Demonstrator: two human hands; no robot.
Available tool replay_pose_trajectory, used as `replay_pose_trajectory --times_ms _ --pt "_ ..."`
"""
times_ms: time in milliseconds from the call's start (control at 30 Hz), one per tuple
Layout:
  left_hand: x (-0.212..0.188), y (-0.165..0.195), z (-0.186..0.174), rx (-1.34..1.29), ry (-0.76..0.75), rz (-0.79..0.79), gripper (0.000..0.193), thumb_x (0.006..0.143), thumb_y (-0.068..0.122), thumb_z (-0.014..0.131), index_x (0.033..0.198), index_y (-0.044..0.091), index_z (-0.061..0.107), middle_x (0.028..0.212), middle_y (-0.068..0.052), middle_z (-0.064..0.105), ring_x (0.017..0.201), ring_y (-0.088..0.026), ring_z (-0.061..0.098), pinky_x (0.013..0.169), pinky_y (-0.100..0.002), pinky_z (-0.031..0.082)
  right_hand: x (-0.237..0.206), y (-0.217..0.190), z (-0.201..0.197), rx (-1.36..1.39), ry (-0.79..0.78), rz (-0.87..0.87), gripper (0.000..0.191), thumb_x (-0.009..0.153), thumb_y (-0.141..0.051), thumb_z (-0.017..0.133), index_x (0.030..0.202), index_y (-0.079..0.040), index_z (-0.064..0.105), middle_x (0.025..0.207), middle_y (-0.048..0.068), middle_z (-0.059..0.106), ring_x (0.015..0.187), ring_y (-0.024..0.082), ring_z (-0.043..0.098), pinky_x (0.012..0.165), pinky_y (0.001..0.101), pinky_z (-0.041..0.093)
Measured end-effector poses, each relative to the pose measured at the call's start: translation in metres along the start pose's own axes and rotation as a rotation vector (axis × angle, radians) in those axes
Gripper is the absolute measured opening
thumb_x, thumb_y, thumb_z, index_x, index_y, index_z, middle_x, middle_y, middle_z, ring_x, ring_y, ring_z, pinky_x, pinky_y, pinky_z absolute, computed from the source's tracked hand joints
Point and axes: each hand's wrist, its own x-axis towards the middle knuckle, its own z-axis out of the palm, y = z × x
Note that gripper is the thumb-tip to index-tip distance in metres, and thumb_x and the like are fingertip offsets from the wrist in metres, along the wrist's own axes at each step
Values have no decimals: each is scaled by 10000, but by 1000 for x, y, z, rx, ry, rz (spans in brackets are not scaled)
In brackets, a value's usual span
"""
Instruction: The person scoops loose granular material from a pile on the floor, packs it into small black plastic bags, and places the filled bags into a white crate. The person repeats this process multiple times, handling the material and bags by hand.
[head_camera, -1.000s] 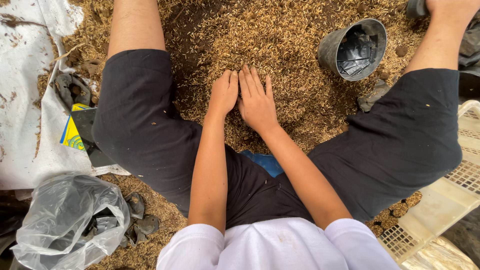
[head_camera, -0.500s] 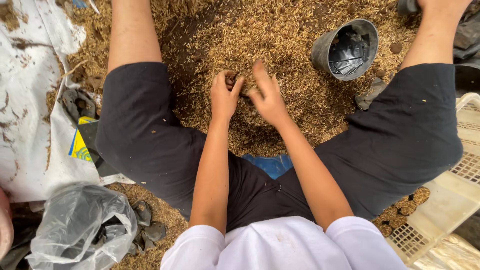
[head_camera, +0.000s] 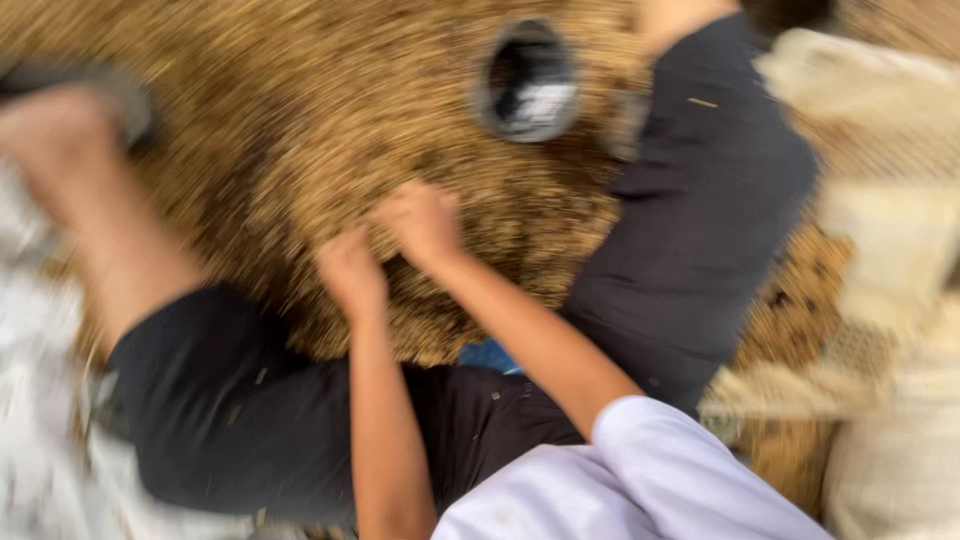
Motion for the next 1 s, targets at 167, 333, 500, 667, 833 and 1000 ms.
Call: replay_pose_trajectory --times_ms 167,333,500,667,833,1000 --pt "-1 -8 -21 -96 35 134 359 1095 282 598 1282 7 730 994 -87 572 781 -168 538 663 -299 472 2 -17 -28 89 -21 43 174 919 -374 696 1013 -292 817 917 -77 726 720 90 603 651 315 458" --pt "5 -40 -46 -830 -27 -234 801 1052 638 209 1339 91 719 937 -70 661 670 -95 483 586 -223 415 8 -11 -119 516 -10 179 224 993 -395 645 1098 -257 786 1114 -47 708 878 89 659 680 270 581" --pt "19 -52 -48 -825 -34 -167 920 1071 639 114 1330 5 729 1257 -37 773 709 -101 501 649 -218 446 -23 101 -298 281 541 83 209 989 -314 682 878 -197 815 1065 -10 777 942 114 730 863 268 595" --pt "4 -29 -43 -377 -178 -59 872 1075 584 39 1307 46 685 1329 -61 725 789 -116 583 705 -245 470 -83 259 -399 44 819 404 191 1006 -260 729 1020 -99 831 1103 80 743 997 222 710 900 368 541" --pt "-17 -16 -48 -115 -285 -4 853 1120 558 38 1317 32 680 1321 -68 713 879 -151 581 780 -290 467 -124 357 -375 -93 615 780 335 1035 -357 740 917 -45 783 1017 100 705 910 254 665 845 392 523" --pt "-20 -24 -52 -26 -303 7 819 1123 552 44 1291 19 642 1294 -80 706 969 -149 630 840 -276 504 -150 380 -333 -66 344 809 245 1020 -339 716 983 -119 818 1004 75 698 888 261 645 792 421 508"
